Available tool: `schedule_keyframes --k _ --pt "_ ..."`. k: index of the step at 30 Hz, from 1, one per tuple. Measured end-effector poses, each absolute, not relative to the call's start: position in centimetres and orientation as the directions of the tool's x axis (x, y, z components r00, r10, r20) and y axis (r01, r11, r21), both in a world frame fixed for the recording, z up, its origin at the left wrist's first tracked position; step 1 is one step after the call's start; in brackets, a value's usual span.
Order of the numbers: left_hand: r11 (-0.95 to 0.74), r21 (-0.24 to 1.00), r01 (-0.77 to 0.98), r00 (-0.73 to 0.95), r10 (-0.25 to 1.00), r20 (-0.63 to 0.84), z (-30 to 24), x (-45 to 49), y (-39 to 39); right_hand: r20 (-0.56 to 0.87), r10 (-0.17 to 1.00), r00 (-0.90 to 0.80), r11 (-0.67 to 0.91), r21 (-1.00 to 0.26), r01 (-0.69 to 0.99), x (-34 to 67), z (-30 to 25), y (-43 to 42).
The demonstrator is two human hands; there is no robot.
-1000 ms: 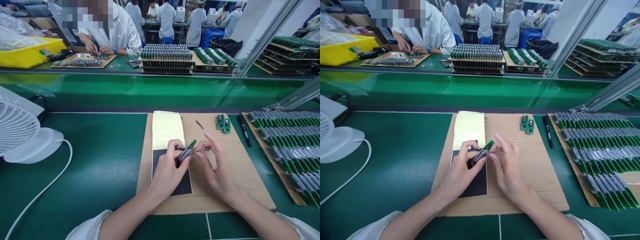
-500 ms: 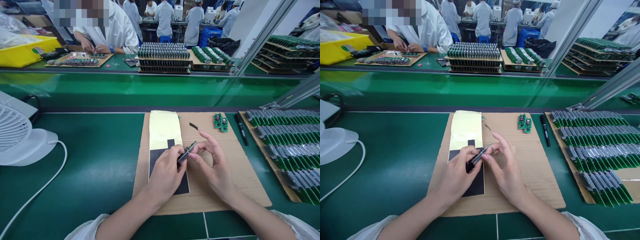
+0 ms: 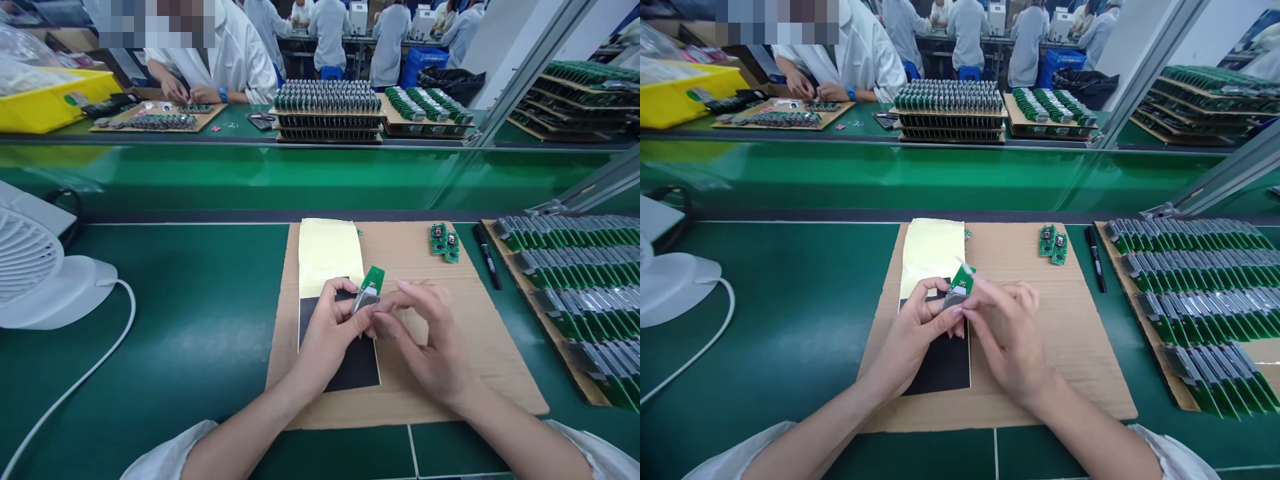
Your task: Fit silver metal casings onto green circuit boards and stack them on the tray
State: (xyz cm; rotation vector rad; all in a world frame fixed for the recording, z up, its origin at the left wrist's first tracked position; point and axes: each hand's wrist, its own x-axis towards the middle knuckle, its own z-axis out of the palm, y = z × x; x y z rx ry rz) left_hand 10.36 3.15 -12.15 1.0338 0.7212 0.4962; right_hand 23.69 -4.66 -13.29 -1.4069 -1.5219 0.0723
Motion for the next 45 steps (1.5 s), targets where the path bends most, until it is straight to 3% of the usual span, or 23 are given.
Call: schedule_keyframes --k 4,10,17,24,29,34,45 --pt "0.431 0.9 -0.062 0.678 0.68 -0.279 -11.6 10.4 3.3 0.567 0.758 0.322 0.28 -0.729 0.625 24.3 -13.9 -4.5" --pt "0.386 0.922 -0.016 0.688 0.673 -0.27 -11.8 10.3 3.0 0.564 0.768 0.303 0.349 -0.766 0.54 24.5 -14.1 -4.4" --pt "0.073 0.987 0.141 0.684 0.714 -0.15 -12.7 9.9 2.7 0.601 0.763 0.24 0.376 -0.713 0.592 24.7 -13.7 -4.2" --pt "-0.116 0.984 0.134 0.689 0.725 -0.008 -12.5 9.8 2.2 0.631 0.748 0.207 0.318 -0.614 0.722 24.6 -13.4 -4.6" --pt "0.003 0.992 0.124 0.558 0.827 -0.073 -12.2 9.8 2.4 0.659 0.735 0.161 0.34 -0.563 0.753 23.8 -13.3 -4.8" --pt "0.098 0.994 0.05 0.618 0.778 -0.108 -12.1 9.9 2.5 0.653 0.718 0.24 0.313 -0.611 0.727 24.1 -13.1 -4.7" --pt "-0.11 0.993 0.047 0.626 0.778 0.056 -12.7 10.1 2.5 0.66 0.723 0.207 0.341 -0.6 0.724 24.6 -12.9 -4.6"
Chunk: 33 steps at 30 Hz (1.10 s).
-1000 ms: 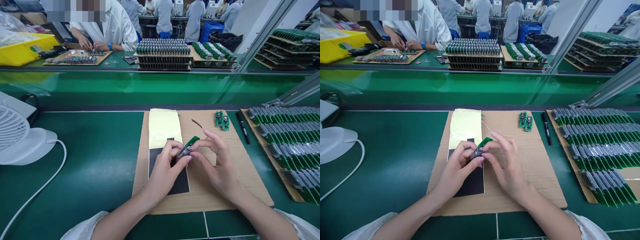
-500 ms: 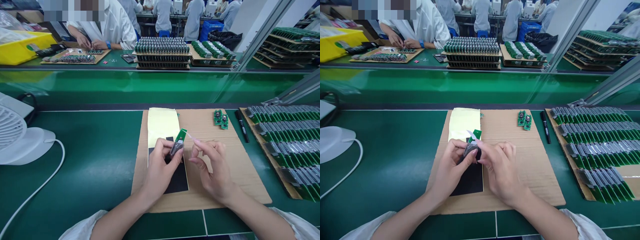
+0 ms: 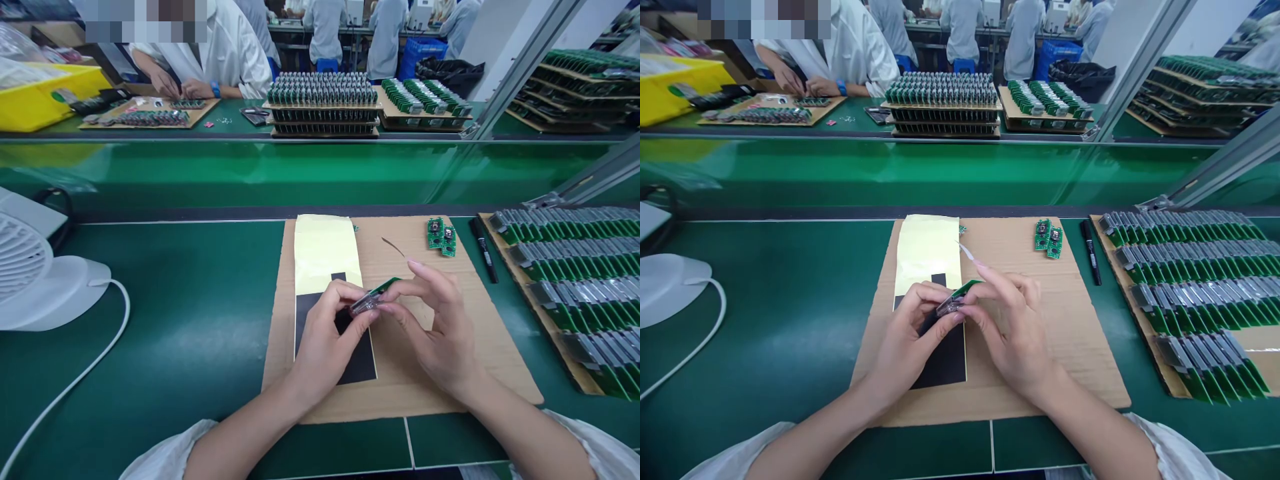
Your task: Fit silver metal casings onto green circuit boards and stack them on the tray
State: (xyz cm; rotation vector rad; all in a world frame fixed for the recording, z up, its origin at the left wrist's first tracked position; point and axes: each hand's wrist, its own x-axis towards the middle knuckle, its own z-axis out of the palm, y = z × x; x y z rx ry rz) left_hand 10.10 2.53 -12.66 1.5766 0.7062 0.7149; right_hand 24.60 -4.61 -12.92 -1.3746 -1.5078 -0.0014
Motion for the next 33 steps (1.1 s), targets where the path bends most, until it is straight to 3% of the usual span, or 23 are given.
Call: schedule_keyframes --k 9,14,21,23,28,33 --pt "-0.136 0.989 0.049 0.657 0.751 0.071 -12.4 10.0 2.3 0.647 0.731 0.215 0.298 -0.587 0.752 24.6 -13.0 -4.7" --pt "-0.079 0.994 0.078 0.667 0.745 0.006 -12.4 10.0 1.7 0.662 0.719 0.211 0.282 -0.555 0.783 24.4 -13.0 -4.7" --pt "0.025 0.989 0.149 0.506 0.857 -0.098 -12.0 10.0 2.2 0.64 0.753 0.153 0.278 -0.52 0.808 24.2 -12.8 -5.0" --pt "0.119 0.989 0.092 0.47 0.87 -0.148 -11.8 10.1 2.5 0.664 0.729 0.166 0.287 -0.516 0.807 24.3 -12.7 -5.1" --pt "0.365 0.922 -0.127 0.605 0.765 -0.22 -11.7 10.5 2.9 0.647 0.721 0.248 0.29 -0.606 0.741 24.7 -12.7 -5.1" --pt "0.37 0.914 -0.166 0.583 0.784 -0.212 -11.8 10.5 3.0 0.64 0.721 0.267 0.326 -0.653 0.684 24.8 -12.7 -5.2"
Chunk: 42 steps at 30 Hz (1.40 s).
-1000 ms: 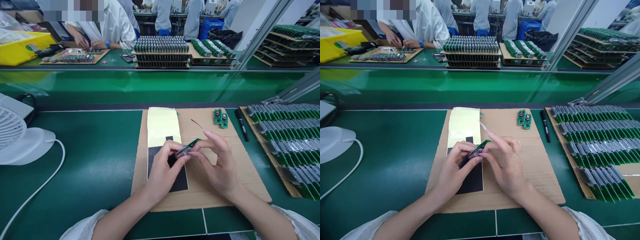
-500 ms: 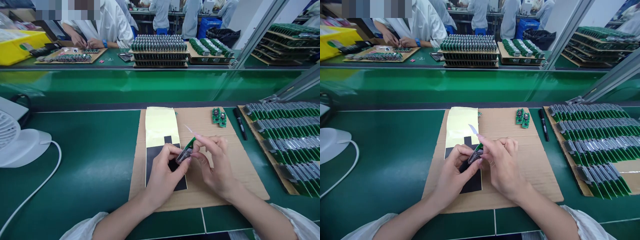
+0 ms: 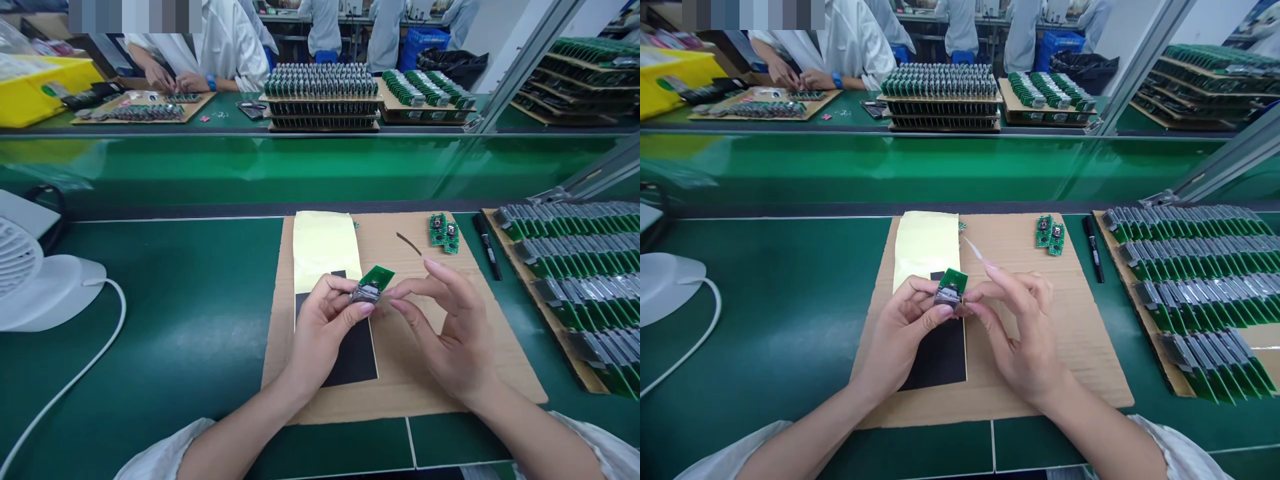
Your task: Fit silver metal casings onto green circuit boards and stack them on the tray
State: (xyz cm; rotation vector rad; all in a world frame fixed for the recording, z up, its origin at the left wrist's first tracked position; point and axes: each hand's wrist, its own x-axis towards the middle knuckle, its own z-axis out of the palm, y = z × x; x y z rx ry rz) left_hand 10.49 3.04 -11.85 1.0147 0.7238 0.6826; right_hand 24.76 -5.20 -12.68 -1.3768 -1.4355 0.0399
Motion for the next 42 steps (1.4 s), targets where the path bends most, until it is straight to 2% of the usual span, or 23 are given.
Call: schedule_keyframes --k 13,26,34,42 --pt "0.321 0.933 -0.16 0.581 0.795 -0.174 -11.8 10.5 3.1 0.642 0.718 0.269 0.316 -0.645 0.695 24.4 -12.6 -5.2" --pt "0.235 0.969 -0.078 0.573 0.806 -0.149 -11.9 10.4 2.6 0.621 0.73 0.284 0.286 -0.655 0.699 24.5 -12.8 -5.2" --pt "0.239 0.971 -0.026 0.609 0.774 -0.174 -11.9 10.3 2.4 0.636 0.726 0.26 0.299 -0.633 0.714 24.6 -12.6 -5.2" --pt "0.075 0.997 0.003 0.657 0.752 -0.058 -12.3 10.1 2.1 0.628 0.742 0.234 0.265 -0.595 0.759 24.8 -12.7 -4.9"
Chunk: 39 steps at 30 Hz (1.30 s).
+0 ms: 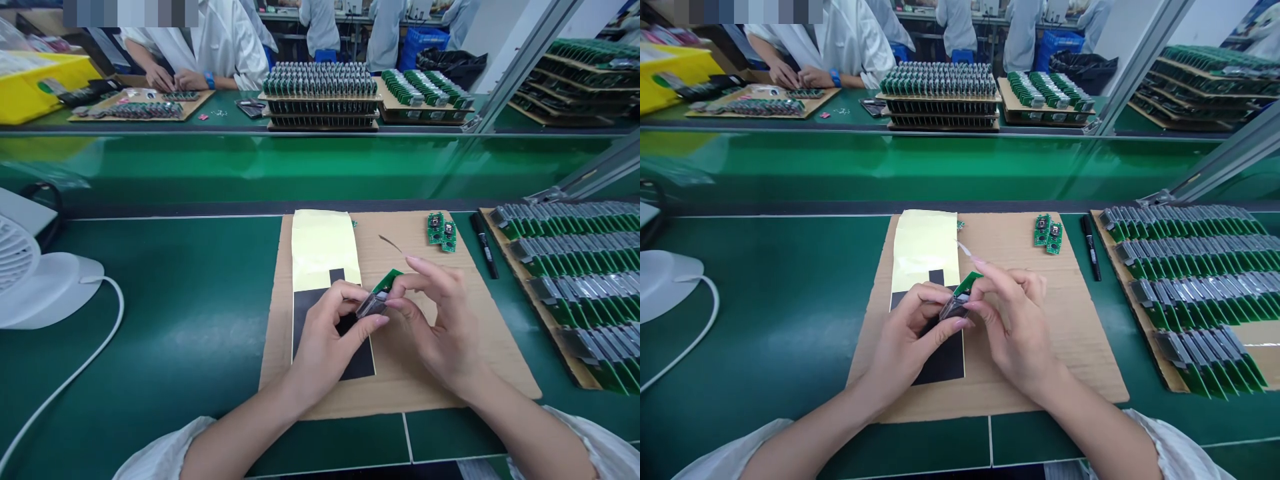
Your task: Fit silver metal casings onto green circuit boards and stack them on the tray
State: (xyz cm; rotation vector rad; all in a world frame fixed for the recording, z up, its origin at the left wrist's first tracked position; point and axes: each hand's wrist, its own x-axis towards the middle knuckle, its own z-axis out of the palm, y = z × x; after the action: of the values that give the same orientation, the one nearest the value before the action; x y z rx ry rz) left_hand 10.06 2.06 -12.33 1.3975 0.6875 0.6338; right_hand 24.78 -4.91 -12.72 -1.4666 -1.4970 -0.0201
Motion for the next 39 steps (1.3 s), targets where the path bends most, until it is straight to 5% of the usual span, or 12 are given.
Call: schedule_keyframes --k 12,21,39 --pt "0.018 0.976 0.217 0.502 0.856 -0.127 -12.6 10.2 0.5 0.557 0.821 0.123 0.266 -0.565 0.781 24.4 -13.5 -4.5" --pt "0.344 0.937 -0.06 0.532 0.805 -0.262 -11.6 10.6 2.0 0.624 0.748 0.227 0.316 -0.635 0.705 24.6 -13.4 -4.7" --pt "0.237 0.971 -0.019 0.667 0.727 -0.164 -12.3 10.1 1.6 0.563 0.815 0.137 0.292 -0.604 0.742 25.4 -12.1 -4.9"
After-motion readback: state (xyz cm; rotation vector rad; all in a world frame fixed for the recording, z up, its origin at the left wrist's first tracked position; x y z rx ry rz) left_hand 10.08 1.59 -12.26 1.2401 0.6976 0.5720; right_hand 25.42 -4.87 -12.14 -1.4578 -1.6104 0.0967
